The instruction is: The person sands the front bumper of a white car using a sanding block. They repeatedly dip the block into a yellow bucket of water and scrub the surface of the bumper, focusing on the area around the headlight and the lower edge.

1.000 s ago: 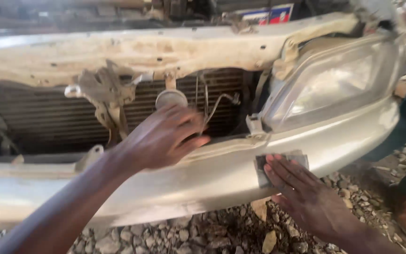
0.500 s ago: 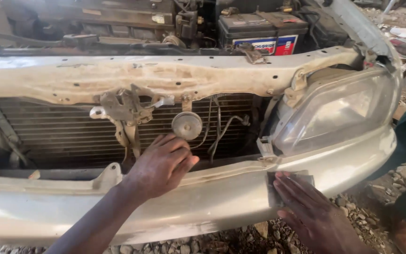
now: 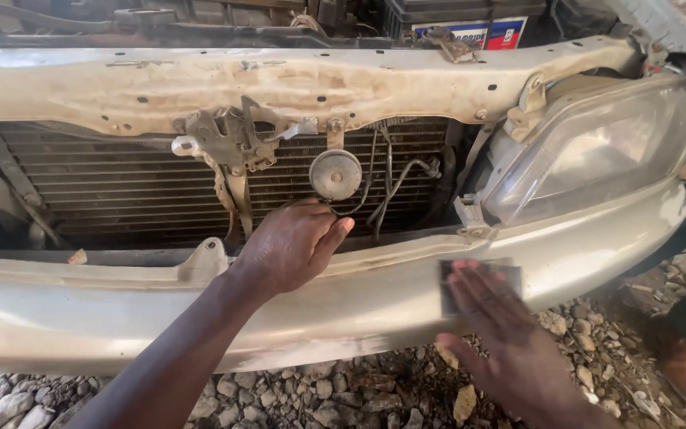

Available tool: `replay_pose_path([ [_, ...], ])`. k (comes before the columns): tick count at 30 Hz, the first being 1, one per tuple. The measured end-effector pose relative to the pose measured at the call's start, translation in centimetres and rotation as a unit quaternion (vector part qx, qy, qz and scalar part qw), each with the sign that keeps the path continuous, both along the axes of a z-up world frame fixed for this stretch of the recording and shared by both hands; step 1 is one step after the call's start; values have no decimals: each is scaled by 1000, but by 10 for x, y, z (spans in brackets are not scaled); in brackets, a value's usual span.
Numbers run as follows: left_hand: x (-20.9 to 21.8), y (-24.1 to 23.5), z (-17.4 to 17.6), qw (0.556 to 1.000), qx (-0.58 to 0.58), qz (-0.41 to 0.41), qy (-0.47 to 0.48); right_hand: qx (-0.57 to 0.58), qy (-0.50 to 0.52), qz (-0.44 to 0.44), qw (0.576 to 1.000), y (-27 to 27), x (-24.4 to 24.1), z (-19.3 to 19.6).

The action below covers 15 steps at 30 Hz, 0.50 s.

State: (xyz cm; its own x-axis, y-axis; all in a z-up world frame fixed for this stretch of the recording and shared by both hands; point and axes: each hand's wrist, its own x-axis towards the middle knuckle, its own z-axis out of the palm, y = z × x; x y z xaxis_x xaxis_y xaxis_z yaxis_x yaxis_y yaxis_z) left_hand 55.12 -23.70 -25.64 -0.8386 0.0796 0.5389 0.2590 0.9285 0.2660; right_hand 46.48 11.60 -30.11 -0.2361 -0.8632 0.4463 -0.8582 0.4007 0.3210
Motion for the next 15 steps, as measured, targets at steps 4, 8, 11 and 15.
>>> replay_pose_path([
  [4, 6, 0, 1, 1000, -17, 22, -9, -172, -313, 182, 916, -79, 68, 2],
  [8, 5, -7, -6, 997, -4, 70, -35, -90, -63, 216, 970, -67, 49, -1],
  [11, 4, -4, 0, 995, 16, 66, -67, -86, -91, 108, 986, 6, 7, 3],
  [15, 0, -3, -2, 999, -21, 39, -14, -30, -138, -51, 989, -15, 19, -5],
])
